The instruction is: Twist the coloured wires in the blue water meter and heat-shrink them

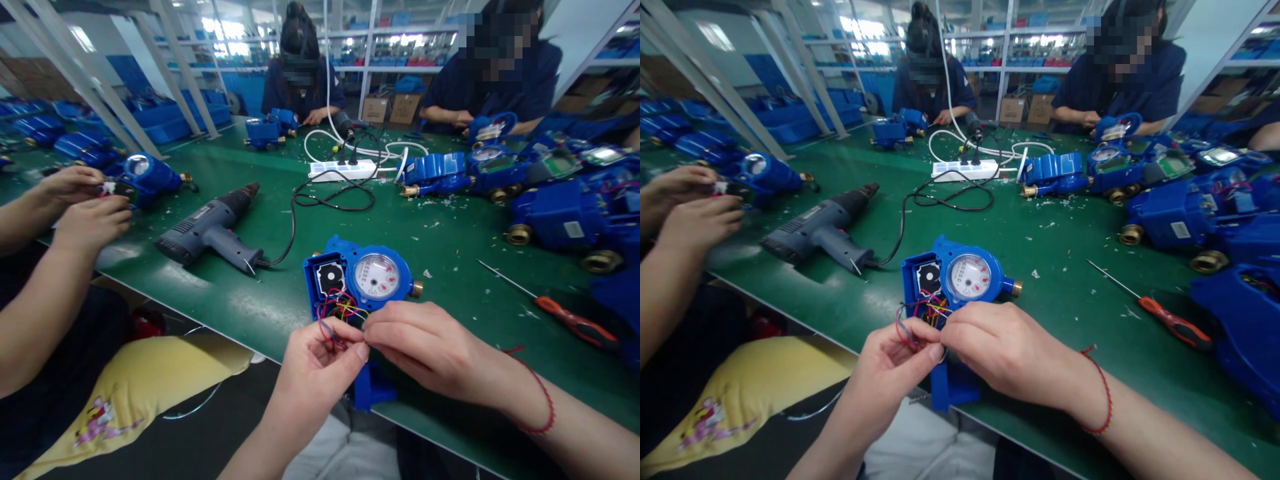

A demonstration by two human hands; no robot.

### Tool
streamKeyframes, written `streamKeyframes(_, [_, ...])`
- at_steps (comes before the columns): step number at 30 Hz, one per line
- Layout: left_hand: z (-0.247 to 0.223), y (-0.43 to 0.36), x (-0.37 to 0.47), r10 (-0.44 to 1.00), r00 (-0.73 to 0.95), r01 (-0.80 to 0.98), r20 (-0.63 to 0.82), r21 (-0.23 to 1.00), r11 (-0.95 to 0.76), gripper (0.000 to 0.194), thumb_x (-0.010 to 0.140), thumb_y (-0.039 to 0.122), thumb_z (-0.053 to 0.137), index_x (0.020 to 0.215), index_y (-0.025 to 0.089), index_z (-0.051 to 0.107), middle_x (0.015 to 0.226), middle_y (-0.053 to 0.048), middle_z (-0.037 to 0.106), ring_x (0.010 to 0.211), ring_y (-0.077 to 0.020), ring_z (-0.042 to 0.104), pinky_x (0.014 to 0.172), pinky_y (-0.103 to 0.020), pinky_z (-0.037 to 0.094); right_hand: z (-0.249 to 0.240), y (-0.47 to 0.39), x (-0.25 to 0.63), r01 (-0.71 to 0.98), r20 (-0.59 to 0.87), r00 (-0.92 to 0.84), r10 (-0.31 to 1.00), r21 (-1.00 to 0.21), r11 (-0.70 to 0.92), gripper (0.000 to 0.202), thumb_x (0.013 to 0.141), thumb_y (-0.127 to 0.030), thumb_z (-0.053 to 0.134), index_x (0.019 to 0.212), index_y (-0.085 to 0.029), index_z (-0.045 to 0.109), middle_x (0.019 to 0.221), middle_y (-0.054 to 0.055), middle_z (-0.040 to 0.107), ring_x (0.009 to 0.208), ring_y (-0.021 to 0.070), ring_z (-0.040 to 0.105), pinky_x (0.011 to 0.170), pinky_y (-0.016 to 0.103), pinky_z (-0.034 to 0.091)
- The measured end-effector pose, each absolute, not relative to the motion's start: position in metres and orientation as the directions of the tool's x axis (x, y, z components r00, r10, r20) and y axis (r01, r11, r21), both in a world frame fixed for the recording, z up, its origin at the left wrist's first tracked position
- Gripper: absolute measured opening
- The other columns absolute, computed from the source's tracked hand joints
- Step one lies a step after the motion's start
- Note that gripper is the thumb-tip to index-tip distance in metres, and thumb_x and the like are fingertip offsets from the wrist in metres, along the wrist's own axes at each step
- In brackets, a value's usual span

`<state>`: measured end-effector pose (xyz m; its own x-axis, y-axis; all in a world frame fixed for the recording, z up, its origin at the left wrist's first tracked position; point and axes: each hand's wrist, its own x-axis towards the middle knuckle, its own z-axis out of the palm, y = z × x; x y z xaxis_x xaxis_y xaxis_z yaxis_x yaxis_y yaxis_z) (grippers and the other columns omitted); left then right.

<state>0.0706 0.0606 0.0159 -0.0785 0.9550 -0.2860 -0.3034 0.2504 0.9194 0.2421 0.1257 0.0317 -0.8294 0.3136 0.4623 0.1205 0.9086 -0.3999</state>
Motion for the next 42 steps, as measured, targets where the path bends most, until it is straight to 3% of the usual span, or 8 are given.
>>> streamKeyframes(6, [0.011, 0.06, 0.073, 0.963, -0.118, -0.24, -0.244, 0.948, 0.211, 0.012, 0.063, 0.023, 0.077, 0.068, 0.013, 0.074, 0.062, -0.004, 0.067, 0.059, -0.0123, 0.056, 0.056, -0.022, 0.046, 0.023, 0.119, 0.24, 0.171, 0.45, -0.762, 0.466, -0.553, 0.815, 0.009, 0.099, -0.016, 0.049, 0.103, -0.015, 0.057, 0.094, 0.006, 0.066, 0.086, 0.0145, 0.064, 0.076, 0.026, 0.053])
streamKeyframes(17, [-0.001, 0.058, 0.071, 0.973, -0.115, -0.277, -0.2, 0.947, 0.162, 0.005, 0.069, 0.019, 0.078, 0.074, 0.017, 0.077, 0.064, -0.001, 0.069, 0.058, -0.009, 0.056, 0.055, -0.018, 0.045, 0.009, 0.123, 0.234, 0.216, 0.616, -0.624, 0.481, -0.455, 0.864, 0.013, 0.09, -0.007, 0.048, 0.094, -0.016, 0.056, 0.087, 0.004, 0.067, 0.078, 0.0132, 0.065, 0.069, 0.023, 0.052])
streamKeyframes(21, [0.003, 0.056, 0.069, 0.973, -0.062, -0.354, -0.221, 0.917, 0.185, 0.018, 0.068, 0.02, 0.081, 0.084, 0.015, 0.074, 0.069, -0.001, 0.07, 0.063, -0.0084, 0.06, 0.06, -0.017, 0.048, 0.02, 0.126, 0.24, 0.164, 0.529, -0.72, 0.45, -0.5, 0.851, 0.016, 0.095, -0.008, 0.045, 0.105, -0.014, 0.056, 0.103, 0.008, 0.067, 0.094, 0.014, 0.064, 0.083, 0.025, 0.052])
streamKeyframes(25, [0.006, 0.054, 0.068, 0.977, 0.015, -0.459, -0.211, 0.867, 0.194, 0.034, 0.071, 0.025, 0.081, 0.096, 0.015, 0.061, 0.071, -0.001, 0.072, 0.059, -0.008, 0.062, 0.06, -0.017, 0.049, 0.032, 0.124, 0.238, 0.169, 0.56, -0.696, 0.449, -0.479, 0.861, 0.019, 0.095, -0.006, 0.046, 0.108, -0.013, 0.057, 0.103, 0.006, 0.065, 0.099, 0.0146, 0.06, 0.088, 0.027, 0.047])
streamKeyframes(29, [0.004, 0.056, 0.07, 0.977, 0.007, -0.433, -0.212, 0.88, 0.194, 0.029, 0.075, 0.026, 0.077, 0.091, 0.015, 0.055, 0.057, 0.005, 0.063, 0.051, -0.0069, 0.059, 0.054, -0.016, 0.046, 0.037, 0.119, 0.222, 0.25, 0.441, -0.742, 0.504, -0.516, 0.819, 0.01, 0.093, -0.019, 0.06, 0.102, -0.015, 0.062, 0.096, 0.005, 0.064, 0.09, 0.0189, 0.056, 0.078, 0.033, 0.044])
streamKeyframes(32, [0.005, 0.057, 0.069, 0.976, 0.019, -0.349, -0.215, 0.914, 0.208, 0.027, 0.076, 0.028, 0.074, 0.087, 0.016, 0.052, 0.058, 0.006, 0.061, 0.046, -0.0062, 0.055, 0.048, -0.016, 0.042, 0.036, 0.116, 0.207, 0.364, 0.336, -0.706, 0.624, -0.584, 0.726, 0.006, 0.087, -0.014, 0.065, 0.083, -0.014, 0.06, 0.083, 0.003, 0.061, 0.08, 0.0177, 0.054, 0.07, 0.031, 0.042])
streamKeyframes(36, [0.012, 0.058, 0.061, 0.98, 0.026, -0.191, -0.197, 0.961, 0.198, 0.021, 0.078, 0.028, 0.068, 0.089, 0.015, 0.055, 0.058, 0.005, 0.06, 0.046, -0.0063, 0.052, 0.047, -0.016, 0.038, 0.031, 0.115, 0.2, 0.347, 0.329, -0.59, 0.737, -0.721, 0.6, 0.016, 0.084, -0.006, 0.057, 0.073, -0.016, 0.052, 0.071, -0.001, 0.055, 0.065, 0.0116, 0.05, 0.058, 0.023, 0.037])
streamKeyframes(42, [0.018, 0.061, 0.048, 0.98, 0.023, -0.091, -0.197, 0.976, 0.198, 0.018, 0.079, 0.024, 0.059, 0.095, 0.015, 0.055, 0.063, 0.001, 0.066, 0.043, -0.0065, 0.046, 0.045, -0.018, 0.034, 0.03, 0.12, 0.209, 0.306, 0.407, -0.471, 0.783, -0.757, 0.577, 0.017, 0.095, -0.02, 0.052, 0.078, -0.017, 0.054, 0.071, -0.002, 0.052, 0.063, 0.0103, 0.047, 0.055, 0.022, 0.038])
